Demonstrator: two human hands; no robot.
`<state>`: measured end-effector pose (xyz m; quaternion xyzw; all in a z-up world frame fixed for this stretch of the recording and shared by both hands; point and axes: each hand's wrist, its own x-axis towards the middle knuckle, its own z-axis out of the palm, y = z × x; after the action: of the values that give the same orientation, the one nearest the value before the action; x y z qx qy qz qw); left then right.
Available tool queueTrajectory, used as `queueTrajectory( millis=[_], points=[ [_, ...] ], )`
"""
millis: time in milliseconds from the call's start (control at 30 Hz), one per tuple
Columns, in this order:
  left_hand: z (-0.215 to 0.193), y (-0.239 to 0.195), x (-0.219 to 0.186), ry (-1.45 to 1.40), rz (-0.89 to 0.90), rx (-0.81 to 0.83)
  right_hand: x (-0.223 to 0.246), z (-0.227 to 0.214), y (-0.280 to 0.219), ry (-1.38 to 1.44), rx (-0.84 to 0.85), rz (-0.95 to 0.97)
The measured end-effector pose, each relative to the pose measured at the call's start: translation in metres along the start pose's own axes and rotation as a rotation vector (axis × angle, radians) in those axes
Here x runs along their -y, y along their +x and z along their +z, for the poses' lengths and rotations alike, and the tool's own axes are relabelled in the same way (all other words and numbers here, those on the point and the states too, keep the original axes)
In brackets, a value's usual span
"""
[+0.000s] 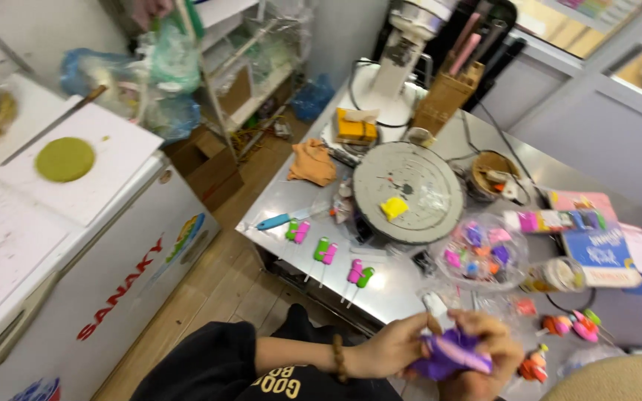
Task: The person is modeling small colorful figures out of fondant to be used as cake decorations.
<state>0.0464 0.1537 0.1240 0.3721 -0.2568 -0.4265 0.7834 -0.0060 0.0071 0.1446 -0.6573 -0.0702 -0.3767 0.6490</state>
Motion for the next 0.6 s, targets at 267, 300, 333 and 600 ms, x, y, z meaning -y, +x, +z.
queueTrajectory(
  millis=[267,300,333,600],
  points=[
    [-0.013,0.006,0.018,0.398,-0.043,-0.048,-0.038,-0.007,-0.013,-0.06,0.278,0.28],
    [-0.021,0.005,0.03,0.47,-0.147,-0.035,-0.036,-0.008,-0.013,-0.025,0.326,0.416],
    [-0.03,0.004,0.035,0.474,-0.149,-0.04,-0.043,-0.016,-0.017,-0.018,0.328,0.417],
    [-0.07,-0.013,0.012,1.335,-0.178,0.08,-0.131,-0.101,-0.082,-0.543,0.342,0.788]
  ],
)
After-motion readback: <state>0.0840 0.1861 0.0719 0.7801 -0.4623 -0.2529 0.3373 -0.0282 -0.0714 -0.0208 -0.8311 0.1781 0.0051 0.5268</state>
